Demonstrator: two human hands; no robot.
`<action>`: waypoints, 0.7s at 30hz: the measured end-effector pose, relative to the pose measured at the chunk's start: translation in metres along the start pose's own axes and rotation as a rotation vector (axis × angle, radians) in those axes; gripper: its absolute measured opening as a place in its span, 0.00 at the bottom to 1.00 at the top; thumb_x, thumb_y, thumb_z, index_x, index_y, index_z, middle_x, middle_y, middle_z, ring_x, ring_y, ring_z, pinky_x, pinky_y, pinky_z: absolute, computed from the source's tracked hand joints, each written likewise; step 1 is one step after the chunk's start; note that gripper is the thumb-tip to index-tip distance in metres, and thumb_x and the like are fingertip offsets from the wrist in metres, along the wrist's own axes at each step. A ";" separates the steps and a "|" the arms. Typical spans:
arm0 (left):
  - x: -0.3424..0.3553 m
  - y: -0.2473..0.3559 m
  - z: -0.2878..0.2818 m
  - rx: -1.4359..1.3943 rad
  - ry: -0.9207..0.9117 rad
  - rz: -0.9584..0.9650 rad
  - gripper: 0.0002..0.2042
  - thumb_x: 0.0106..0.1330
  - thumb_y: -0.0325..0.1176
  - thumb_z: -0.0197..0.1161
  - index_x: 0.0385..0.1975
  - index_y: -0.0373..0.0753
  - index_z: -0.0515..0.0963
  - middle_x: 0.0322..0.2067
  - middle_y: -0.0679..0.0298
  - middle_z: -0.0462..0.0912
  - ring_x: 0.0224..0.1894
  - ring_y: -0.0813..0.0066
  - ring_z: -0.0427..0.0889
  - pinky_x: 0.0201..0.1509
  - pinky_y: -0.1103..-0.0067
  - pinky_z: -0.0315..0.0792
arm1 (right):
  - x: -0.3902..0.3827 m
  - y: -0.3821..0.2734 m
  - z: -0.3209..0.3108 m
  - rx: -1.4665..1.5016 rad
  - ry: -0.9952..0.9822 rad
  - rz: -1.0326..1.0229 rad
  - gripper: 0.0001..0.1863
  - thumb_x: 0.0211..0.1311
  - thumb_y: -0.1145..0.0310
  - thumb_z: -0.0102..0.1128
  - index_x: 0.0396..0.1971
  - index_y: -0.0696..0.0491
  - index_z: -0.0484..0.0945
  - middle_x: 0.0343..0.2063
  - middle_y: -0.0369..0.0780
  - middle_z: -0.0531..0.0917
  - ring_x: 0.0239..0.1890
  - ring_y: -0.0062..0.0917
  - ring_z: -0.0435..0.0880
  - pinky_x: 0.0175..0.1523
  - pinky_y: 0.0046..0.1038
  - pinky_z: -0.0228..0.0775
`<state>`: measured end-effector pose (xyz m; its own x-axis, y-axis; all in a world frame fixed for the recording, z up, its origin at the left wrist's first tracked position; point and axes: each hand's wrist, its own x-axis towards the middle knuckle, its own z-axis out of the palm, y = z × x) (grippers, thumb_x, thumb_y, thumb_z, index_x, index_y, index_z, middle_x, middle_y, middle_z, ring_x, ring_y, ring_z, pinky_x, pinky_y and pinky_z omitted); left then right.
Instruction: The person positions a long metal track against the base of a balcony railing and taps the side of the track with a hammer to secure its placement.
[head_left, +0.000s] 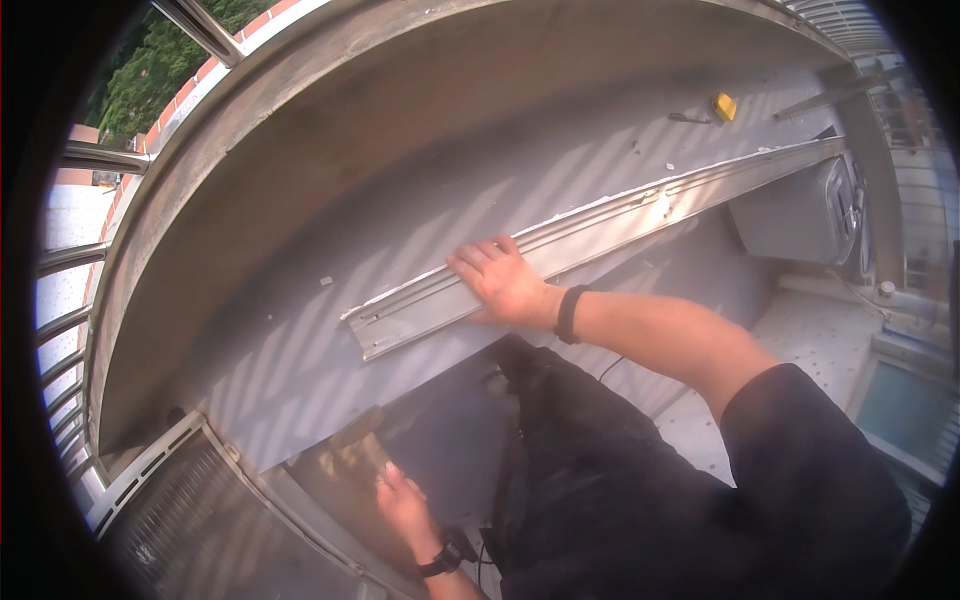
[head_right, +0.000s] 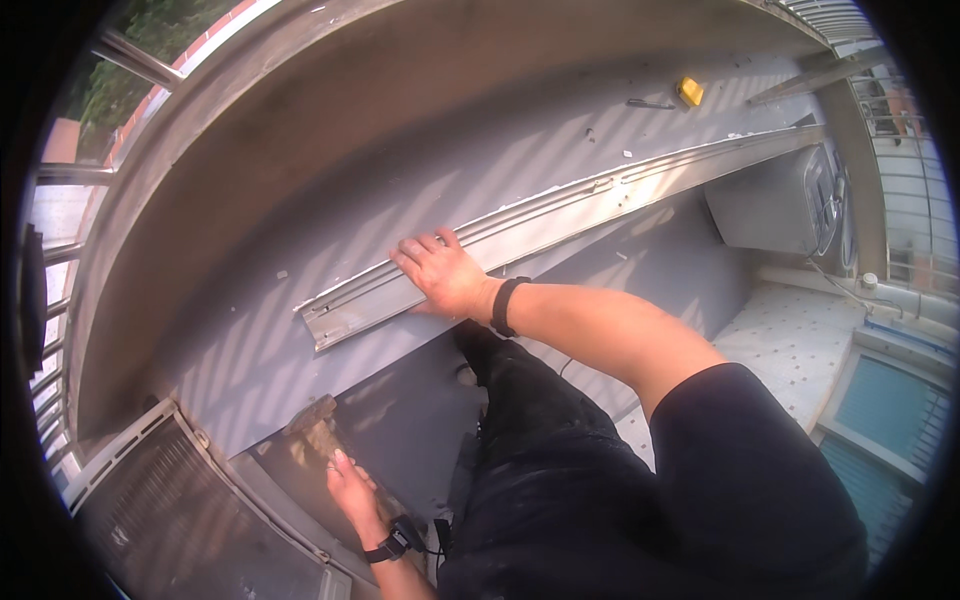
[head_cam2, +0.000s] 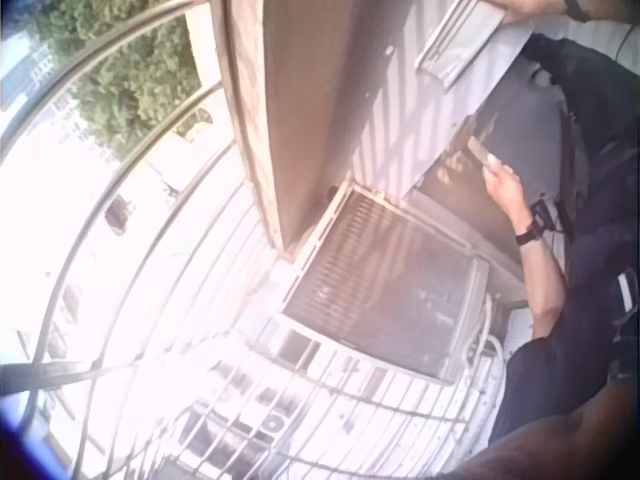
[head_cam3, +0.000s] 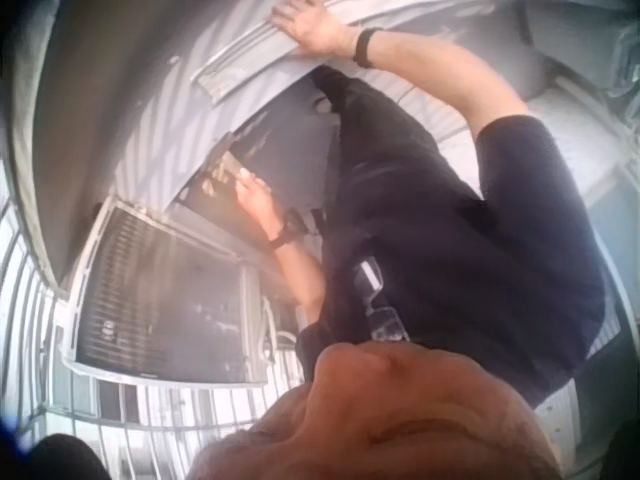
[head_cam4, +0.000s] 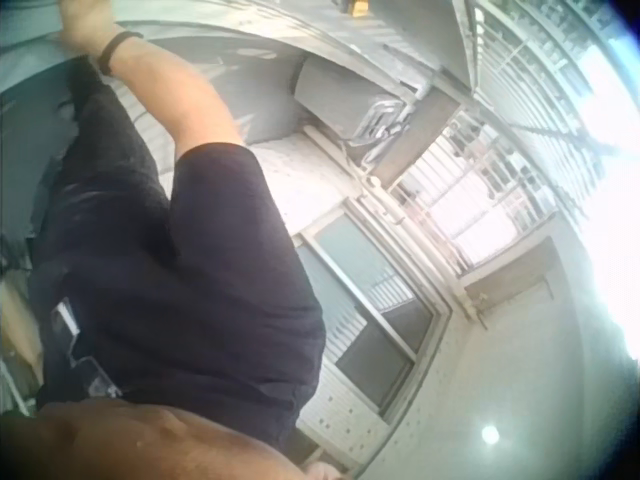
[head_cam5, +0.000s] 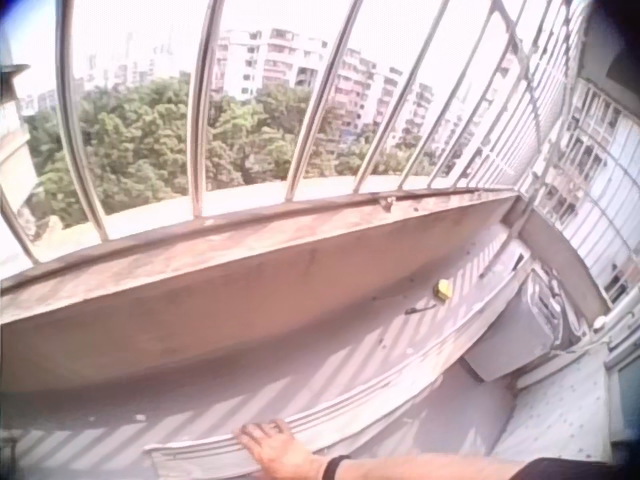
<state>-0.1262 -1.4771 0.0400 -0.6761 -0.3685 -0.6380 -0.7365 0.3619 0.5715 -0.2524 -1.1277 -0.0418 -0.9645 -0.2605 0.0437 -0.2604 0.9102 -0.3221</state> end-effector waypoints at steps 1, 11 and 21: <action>0.002 0.000 0.000 -0.015 -0.015 -0.006 0.18 0.81 0.47 0.49 0.33 0.39 0.69 0.14 0.72 0.65 0.13 0.84 0.63 0.17 0.82 0.59 | 0.000 -0.001 0.000 0.008 0.005 -0.004 0.50 0.42 0.47 0.79 0.65 0.54 0.70 0.56 0.41 0.75 0.61 0.35 0.73 0.66 0.45 0.61; 0.010 0.014 -0.005 -0.046 -0.007 0.039 0.18 0.80 0.47 0.50 0.34 0.37 0.70 0.15 0.70 0.67 0.13 0.82 0.65 0.17 0.81 0.61 | 0.070 0.028 -0.061 0.276 -0.496 0.005 0.34 0.52 0.42 0.73 0.48 0.57 0.83 0.42 0.46 0.83 0.52 0.45 0.79 0.59 0.42 0.72; 0.010 0.006 -0.001 -0.072 0.027 0.044 0.19 0.80 0.46 0.50 0.33 0.36 0.71 0.14 0.69 0.69 0.14 0.81 0.68 0.17 0.81 0.63 | 0.078 0.035 -0.049 0.021 -0.074 -0.176 0.27 0.66 0.44 0.60 0.51 0.51 0.79 0.39 0.43 0.85 0.43 0.42 0.84 0.50 0.43 0.77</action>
<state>-0.1374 -1.4793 0.0372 -0.7073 -0.3768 -0.5981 -0.7051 0.3163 0.6346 -0.3386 -1.1002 -0.0034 -0.8979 -0.4390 0.0319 -0.4234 0.8417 -0.3351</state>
